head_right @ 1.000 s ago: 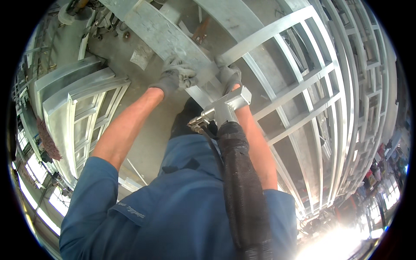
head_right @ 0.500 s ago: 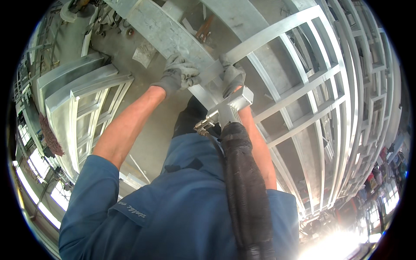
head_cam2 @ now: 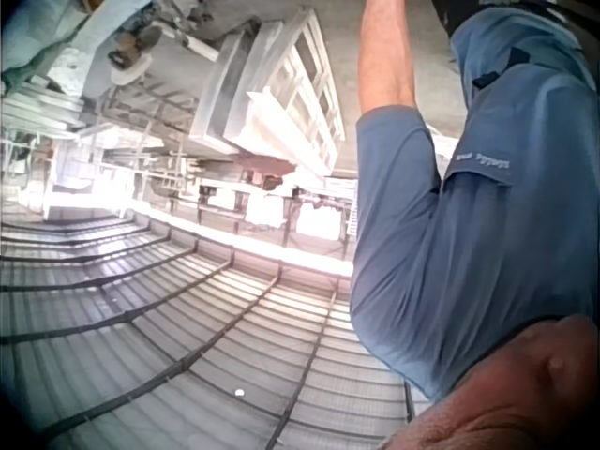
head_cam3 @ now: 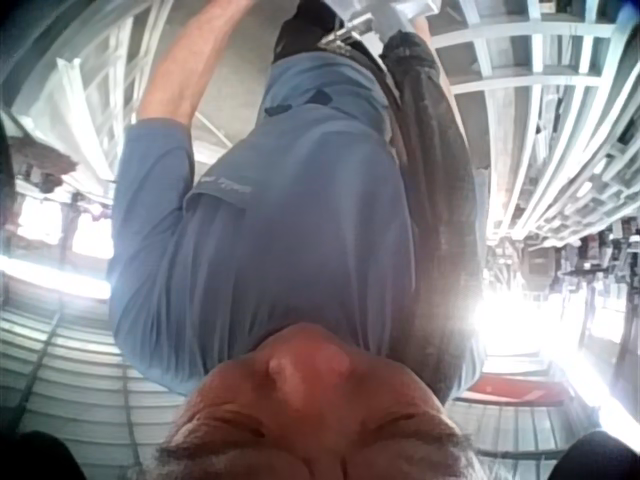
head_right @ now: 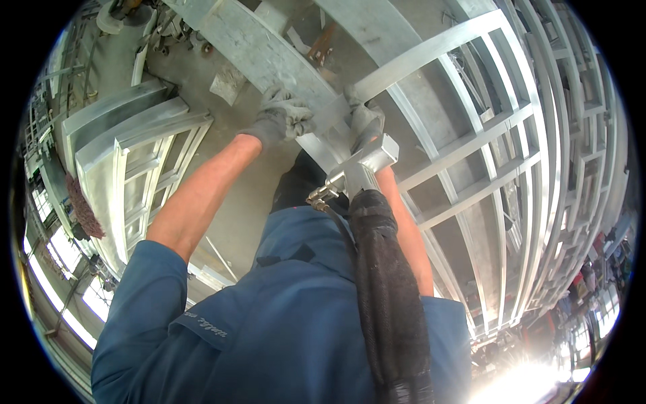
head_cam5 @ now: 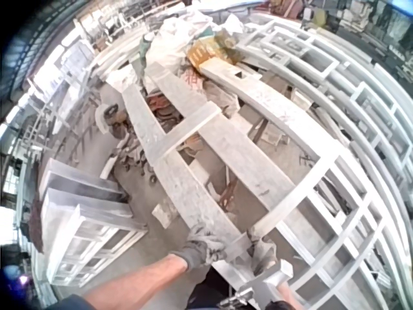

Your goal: The person positions and welds metal frame components in a workshop. They align pieces, use a welding torch to join them, and occasionally pick up additional metal parts to continue assembly.

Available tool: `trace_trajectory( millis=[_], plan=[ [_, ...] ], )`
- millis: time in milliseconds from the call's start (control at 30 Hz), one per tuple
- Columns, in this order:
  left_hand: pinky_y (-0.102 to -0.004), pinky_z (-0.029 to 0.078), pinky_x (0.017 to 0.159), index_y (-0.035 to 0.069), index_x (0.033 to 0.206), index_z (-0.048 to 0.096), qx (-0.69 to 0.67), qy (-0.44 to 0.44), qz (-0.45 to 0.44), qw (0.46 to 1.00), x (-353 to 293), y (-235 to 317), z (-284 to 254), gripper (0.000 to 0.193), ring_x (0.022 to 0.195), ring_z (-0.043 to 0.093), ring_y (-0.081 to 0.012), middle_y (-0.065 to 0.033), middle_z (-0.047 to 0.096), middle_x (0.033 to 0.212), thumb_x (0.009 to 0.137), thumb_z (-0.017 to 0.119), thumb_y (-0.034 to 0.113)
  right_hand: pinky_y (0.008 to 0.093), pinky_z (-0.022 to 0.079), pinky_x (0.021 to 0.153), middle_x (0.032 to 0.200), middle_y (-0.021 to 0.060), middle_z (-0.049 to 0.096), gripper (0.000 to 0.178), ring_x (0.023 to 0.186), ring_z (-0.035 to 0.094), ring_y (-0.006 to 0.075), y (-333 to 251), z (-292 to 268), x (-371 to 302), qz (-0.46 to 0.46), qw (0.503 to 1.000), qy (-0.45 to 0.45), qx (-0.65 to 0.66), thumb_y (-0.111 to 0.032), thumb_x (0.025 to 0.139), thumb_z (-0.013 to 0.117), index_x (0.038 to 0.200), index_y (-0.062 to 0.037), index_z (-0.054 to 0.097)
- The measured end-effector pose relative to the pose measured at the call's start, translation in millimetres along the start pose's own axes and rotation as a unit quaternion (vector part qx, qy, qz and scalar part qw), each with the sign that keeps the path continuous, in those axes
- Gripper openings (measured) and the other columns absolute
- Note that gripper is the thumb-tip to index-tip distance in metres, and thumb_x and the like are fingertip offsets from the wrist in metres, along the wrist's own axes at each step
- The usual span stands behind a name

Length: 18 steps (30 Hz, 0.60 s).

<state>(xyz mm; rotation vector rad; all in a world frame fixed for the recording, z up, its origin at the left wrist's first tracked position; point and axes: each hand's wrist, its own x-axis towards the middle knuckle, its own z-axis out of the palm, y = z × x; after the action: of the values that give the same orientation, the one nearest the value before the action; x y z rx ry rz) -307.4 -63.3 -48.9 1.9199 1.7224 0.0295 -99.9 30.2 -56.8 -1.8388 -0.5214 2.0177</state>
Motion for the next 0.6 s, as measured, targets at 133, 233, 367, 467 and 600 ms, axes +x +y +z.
trace_trajectory(
  millis=[133,233,367,467,600],
  plan=[
    [-0.0541,0.026,0.12,0.029,0.087,0.074,-0.01,0.018,0.012,1.0,-1,-4,1,0.022,0.114,0.059,-0.0218,0.0104,0.068,0.094,0.08,0.079,0.048,0.0435,0.057,0.095,0.121,0.0139,0.07,0.055,0.106,0.068,0.0275,-1,-9,3,-0.027,0.997,-0.011,-0.073,-0.034,0.098,0.077,0.139,-0.0002,0.062],
    [-0.055,0.029,0.118,0.025,0.082,0.072,-0.007,0.023,0.027,0.999,1,-6,2,0.023,0.112,0.06,-0.0255,0.0062,0.068,0.093,0.08,0.079,0.047,0.0437,0.059,0.094,0.122,0.0143,0.07,0.054,0.104,0.07,0.0277,-6,-28,-1,-0.045,0.995,-0.046,-0.082,-0.032,0.099,0.076,0.14,-0.0006,0.061],
    [-0.0559,0.03,0.116,0.023,0.079,0.071,0.002,0.052,0.033,0.998,0,-7,10,0.023,0.111,0.06,-0.0273,0.0038,0.068,0.092,0.08,0.079,0.044,0.0393,0.054,0.105,0.136,0.0178,0.067,0.052,0.119,0.067,0.0279,-48,-78,-57,-0.046,0.988,-0.147,0.031,-0.023,0.104,0.065,0.148,0.0025,0.055],
    [-0.0555,0.029,0.117,0.023,0.081,0.072,-0.023,0.072,0.039,0.996,-1,-4,4,0.022,0.112,0.06,-0.0272,0.0035,0.067,0.092,0.081,0.08,0.043,0.0404,0.05,0.112,0.141,0.0217,0.063,0.053,0.128,0.064,0.0314,-89,-127,-116,-0.154,0.975,-0.152,0.056,-0.013,0.101,0.059,0.151,0.0051,0.05],
    [-0.0536,0.026,0.12,0.023,0.084,0.073,-0.032,0.015,0.015,0.999,-1,1,-8,0.019,0.113,0.06,-0.0271,0.0035,0.067,0.093,0.084,0.078,0.042,0.0445,0.042,0.121,0.153,0.0207,0.056,0.059,0.147,0.049,0.036,-138,-176,-189,-0.339,0.883,-0.243,-0.217,-0.004,0.092,0.064,0.149,0.0007,0.054]
  ],
)
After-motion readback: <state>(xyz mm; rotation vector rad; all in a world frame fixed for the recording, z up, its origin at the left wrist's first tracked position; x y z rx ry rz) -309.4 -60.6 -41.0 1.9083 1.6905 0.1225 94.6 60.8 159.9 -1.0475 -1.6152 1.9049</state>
